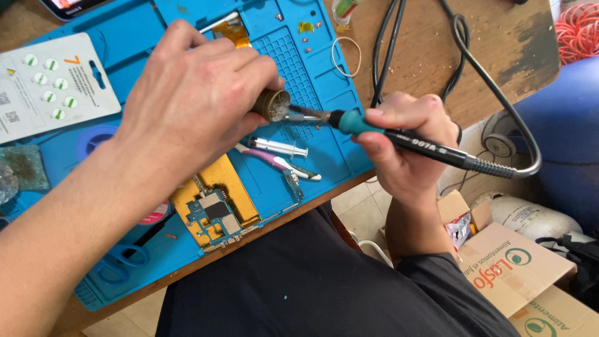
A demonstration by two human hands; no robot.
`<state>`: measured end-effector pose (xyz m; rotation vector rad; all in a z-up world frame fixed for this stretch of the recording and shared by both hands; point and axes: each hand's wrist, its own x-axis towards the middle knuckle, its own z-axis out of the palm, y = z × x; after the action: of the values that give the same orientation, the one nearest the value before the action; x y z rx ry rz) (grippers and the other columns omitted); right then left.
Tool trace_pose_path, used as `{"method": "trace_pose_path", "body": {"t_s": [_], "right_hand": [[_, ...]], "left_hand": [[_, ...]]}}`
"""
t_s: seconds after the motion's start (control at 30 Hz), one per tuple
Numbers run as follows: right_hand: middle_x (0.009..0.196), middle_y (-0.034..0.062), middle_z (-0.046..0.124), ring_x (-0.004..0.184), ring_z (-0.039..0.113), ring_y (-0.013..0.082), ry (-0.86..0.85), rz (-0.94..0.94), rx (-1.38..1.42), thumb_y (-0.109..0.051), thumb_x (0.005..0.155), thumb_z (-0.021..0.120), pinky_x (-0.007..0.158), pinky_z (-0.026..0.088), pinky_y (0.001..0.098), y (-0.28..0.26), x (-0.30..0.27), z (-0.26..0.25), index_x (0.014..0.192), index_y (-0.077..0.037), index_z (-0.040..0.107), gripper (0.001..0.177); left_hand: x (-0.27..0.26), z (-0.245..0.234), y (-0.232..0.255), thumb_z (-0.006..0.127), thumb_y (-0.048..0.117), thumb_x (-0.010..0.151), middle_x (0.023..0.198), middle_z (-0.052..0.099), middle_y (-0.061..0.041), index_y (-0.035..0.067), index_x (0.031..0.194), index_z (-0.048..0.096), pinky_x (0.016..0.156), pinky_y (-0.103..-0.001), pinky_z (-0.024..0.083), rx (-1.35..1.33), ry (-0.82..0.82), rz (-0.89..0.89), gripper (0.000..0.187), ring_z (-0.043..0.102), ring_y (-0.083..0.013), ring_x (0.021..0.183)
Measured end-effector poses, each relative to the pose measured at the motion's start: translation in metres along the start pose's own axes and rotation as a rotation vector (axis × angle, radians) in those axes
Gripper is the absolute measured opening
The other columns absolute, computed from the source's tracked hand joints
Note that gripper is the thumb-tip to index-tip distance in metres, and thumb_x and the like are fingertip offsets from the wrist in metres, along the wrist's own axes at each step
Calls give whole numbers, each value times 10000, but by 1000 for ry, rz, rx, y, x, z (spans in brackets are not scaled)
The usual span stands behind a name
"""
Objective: The person solders a small electronic component onto a circuit board using a soldering iron and solder wire. They then clean the soldering iron tip in a small container and use a cotton swab to clean the circuit board.
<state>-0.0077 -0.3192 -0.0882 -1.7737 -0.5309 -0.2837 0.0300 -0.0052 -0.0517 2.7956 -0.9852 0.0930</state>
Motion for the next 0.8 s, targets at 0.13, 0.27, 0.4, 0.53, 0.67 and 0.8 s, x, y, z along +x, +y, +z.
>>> {"method": "trace_pose_path", "body": {"t_s": [0.13,0.27,0.4,0.53,0.67,0.8], "right_hand": [[900,117,724,765,702,250,-42,-6,-114,-300,1108,807,722,500,359,5,0,-2,1128,-17,707,300],[1009,130,764,859,771,267,-82,-1,-107,-263,1100,821,775,565,347,6,0,-1,1142,2,709,290],[968,116,776,800,734,239,-78,2,-133,-302,1103,814,746,511,332,4,1,-6,1128,-31,705,293],[1075,123,797,901,791,271,-113,-3,-74,-244,1099,831,805,586,347,9,1,-6,1146,-8,699,275],[1049,130,787,919,790,266,-156,19,-79,-227,1108,820,833,585,348,2,6,-10,1162,-3,715,253],[1088,127,768,961,794,280,-106,19,9,-192,1121,815,876,639,365,4,5,-16,1199,-4,707,230]], "left_hand": [[-1,-1,0,967,310,945,1113,860,55,240,1180,761,906,-475,467,13,-1,0,321,790,-273,1016],[-3,-1,-1,984,347,953,1146,870,72,248,1221,775,899,-467,477,16,5,-4,354,798,-257,1022],[-2,1,-2,960,336,974,1152,875,69,255,1222,771,895,-473,478,16,-8,-1,322,805,-258,1038],[-3,1,-3,965,371,952,1188,881,73,262,1253,785,908,-474,484,29,-14,-4,367,810,-258,1049],[-2,0,-1,957,331,984,1100,857,66,260,1232,783,898,-477,481,12,-23,-2,311,802,-272,994],[-2,-1,-2,961,322,968,1092,854,37,246,1258,787,911,-494,494,-7,-36,-3,346,808,-290,991]]}}
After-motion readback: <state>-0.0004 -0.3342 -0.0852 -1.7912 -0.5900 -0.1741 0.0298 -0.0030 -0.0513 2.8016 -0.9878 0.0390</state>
